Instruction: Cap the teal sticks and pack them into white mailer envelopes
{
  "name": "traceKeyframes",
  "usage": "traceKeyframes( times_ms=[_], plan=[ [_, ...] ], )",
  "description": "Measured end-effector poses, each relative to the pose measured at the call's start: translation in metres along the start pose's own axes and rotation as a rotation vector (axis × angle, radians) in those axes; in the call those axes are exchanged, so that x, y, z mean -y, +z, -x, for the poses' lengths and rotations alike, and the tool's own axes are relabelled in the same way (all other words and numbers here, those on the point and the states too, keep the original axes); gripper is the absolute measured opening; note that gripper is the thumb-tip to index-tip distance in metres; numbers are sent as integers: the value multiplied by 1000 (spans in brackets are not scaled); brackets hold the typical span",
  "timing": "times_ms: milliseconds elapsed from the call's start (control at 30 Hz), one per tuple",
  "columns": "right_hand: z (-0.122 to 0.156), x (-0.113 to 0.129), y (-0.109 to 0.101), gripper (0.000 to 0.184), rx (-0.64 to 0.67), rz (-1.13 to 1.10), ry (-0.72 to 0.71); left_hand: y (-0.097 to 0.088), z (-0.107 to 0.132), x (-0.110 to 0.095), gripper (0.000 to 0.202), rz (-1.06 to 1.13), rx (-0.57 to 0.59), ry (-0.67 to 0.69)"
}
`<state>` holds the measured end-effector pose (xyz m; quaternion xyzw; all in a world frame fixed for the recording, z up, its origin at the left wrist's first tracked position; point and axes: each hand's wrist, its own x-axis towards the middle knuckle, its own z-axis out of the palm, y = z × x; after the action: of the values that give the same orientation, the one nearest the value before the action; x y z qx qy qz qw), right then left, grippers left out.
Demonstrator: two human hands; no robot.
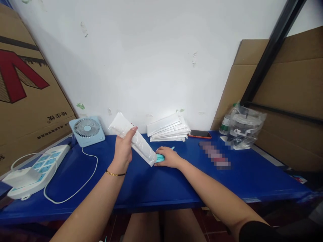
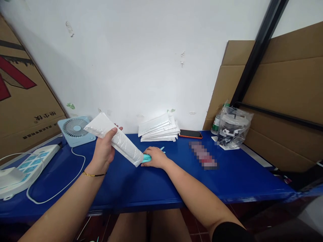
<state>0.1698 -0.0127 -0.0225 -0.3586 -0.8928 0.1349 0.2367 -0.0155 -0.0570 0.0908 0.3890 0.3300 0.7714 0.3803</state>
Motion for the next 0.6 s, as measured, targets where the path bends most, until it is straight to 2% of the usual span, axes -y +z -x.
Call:
traceKeyframes(
  times_ms=[233,600],
  plan=[
    [2,-1,-1,55,40,-26,-12,3,-10,-29,39,-94,119,37],
    [1,-7,4,58,86,-24,-30,8,-32,-81,37,-91,180,194]
  ],
)
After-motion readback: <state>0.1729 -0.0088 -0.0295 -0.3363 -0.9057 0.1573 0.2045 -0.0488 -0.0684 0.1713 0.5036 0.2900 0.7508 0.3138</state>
